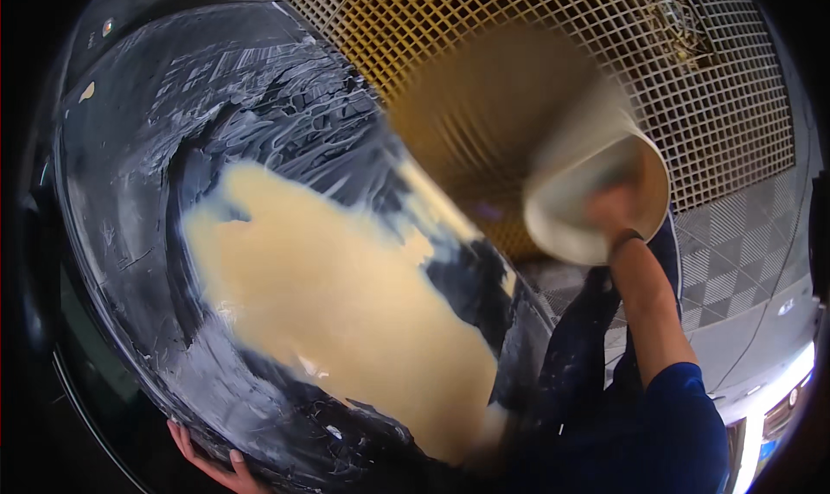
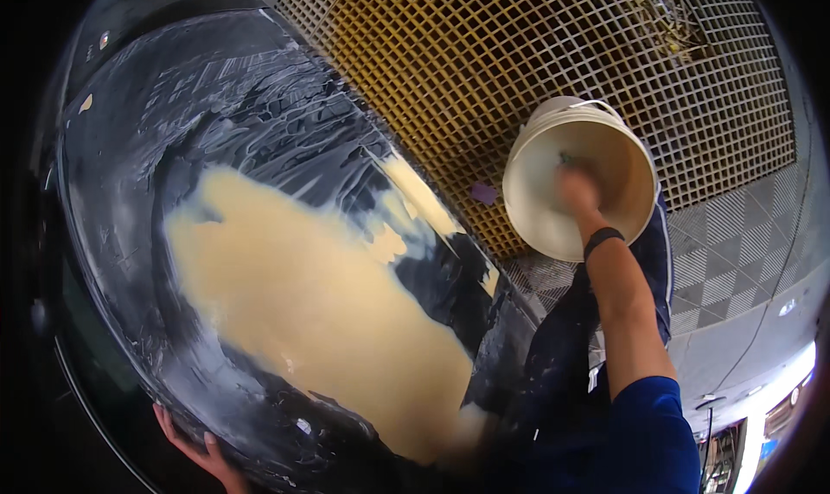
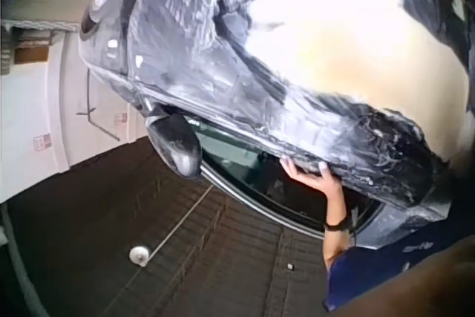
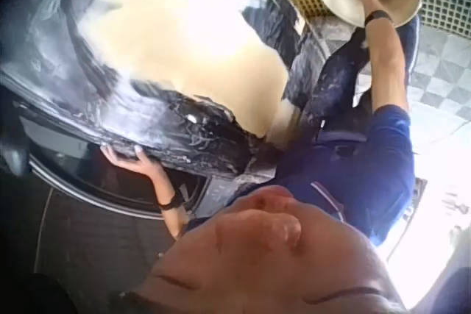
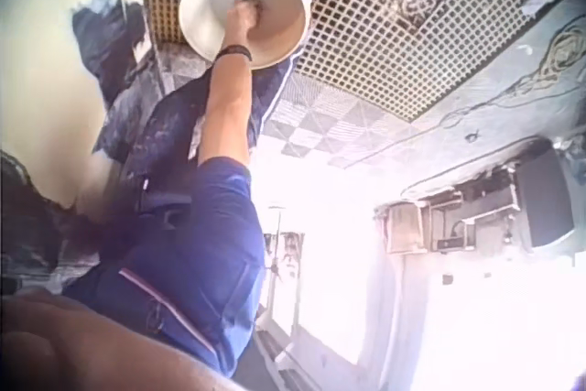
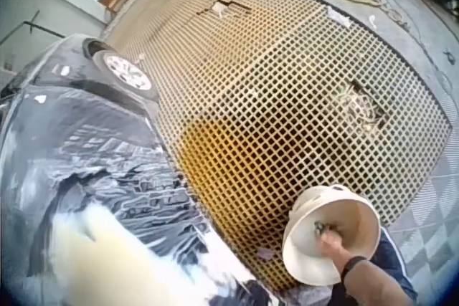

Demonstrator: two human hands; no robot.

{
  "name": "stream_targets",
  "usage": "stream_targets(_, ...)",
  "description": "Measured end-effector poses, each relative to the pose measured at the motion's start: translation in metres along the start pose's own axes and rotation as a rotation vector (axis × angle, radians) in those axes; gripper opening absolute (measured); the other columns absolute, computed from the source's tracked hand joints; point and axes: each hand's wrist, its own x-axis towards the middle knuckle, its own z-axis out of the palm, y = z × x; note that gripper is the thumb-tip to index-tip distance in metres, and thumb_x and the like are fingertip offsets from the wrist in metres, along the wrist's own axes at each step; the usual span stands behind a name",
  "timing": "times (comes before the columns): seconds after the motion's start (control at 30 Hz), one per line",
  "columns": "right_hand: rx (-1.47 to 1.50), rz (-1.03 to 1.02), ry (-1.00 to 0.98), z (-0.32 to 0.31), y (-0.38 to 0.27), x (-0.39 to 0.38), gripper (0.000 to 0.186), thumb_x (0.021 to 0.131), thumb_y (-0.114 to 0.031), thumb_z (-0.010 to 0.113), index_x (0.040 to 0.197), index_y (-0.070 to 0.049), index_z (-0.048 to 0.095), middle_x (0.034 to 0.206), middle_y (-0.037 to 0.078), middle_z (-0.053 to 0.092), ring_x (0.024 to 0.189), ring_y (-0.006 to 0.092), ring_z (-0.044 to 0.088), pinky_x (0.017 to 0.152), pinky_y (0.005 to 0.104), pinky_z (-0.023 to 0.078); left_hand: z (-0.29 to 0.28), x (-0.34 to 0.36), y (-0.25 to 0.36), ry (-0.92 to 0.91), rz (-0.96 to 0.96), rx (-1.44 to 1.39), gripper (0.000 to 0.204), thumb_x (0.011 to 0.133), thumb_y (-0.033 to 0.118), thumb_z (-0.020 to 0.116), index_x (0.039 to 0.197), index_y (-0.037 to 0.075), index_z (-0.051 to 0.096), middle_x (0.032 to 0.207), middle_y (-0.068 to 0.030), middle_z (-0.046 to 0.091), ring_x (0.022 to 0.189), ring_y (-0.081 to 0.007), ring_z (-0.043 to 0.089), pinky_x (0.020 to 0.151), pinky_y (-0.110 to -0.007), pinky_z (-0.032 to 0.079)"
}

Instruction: Sand the car body using a sanding block and water.

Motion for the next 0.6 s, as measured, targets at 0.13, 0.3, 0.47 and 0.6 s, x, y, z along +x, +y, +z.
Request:
stream_targets(0.13,-0.242,-0.288,0.079,0.023,0.037,0.039,0.058,0.098,-0.051,0.051,0.128,-0.001,0.056,0.096,0.030,0.068,0.094,0.0521,0.065,0.090,0.0552,0.052,-0.001,-0.006,-0.012,-0.002,-0.128,-0.034,0.084,0.094,0.050,0.056,0.153,-0.003,0.028,0.160,-0.0219,0.027,0.148,-0.0349,0.025,0.121,-0.051,0.016)
stream_targets(0.3,0.368,-0.227,0.307,-0.071,-0.118,-0.168,0.064,0.097,-0.050,0.059,0.139,-0.001,0.052,0.121,0.031,0.057,0.111,0.0481,0.058,0.096,0.0501,0.046,-0.019,0.002,0.000,-0.037,-0.123,0.054,0.085,0.091,0.054,0.057,0.150,-0.002,0.033,0.160,-0.0225,0.026,0.149,-0.0370,0.025,0.121,-0.052,0.015)
stream_targets(0.47,0.435,-0.654,0.099,-0.065,-0.261,-0.252,0.064,0.095,-0.040,0.066,0.141,0.002,0.051,0.125,0.024,0.054,0.111,0.0418,0.058,0.094,0.0457,0.049,-0.010,0.003,-0.005,-0.045,-0.163,-0.051,0.084,0.086,0.055,0.065,0.146,0.003,0.037,0.161,-0.0231,0.022,0.149,-0.0379,0.022,0.121,-0.052,0.015)
stream_targets(0.6,0.544,-1.027,0.173,-0.041,-0.427,-0.252,0.063,0.098,-0.044,0.059,0.139,0.004,0.051,0.132,0.021,0.055,0.114,0.0392,0.054,0.099,0.0468,0.045,-0.014,0.007,-0.004,-0.094,-0.127,-0.148,0.094,0.083,0.058,0.075,0.146,-0.002,0.040,0.157,-0.0318,0.025,0.145,-0.0483,0.024,0.115,-0.061,0.022)
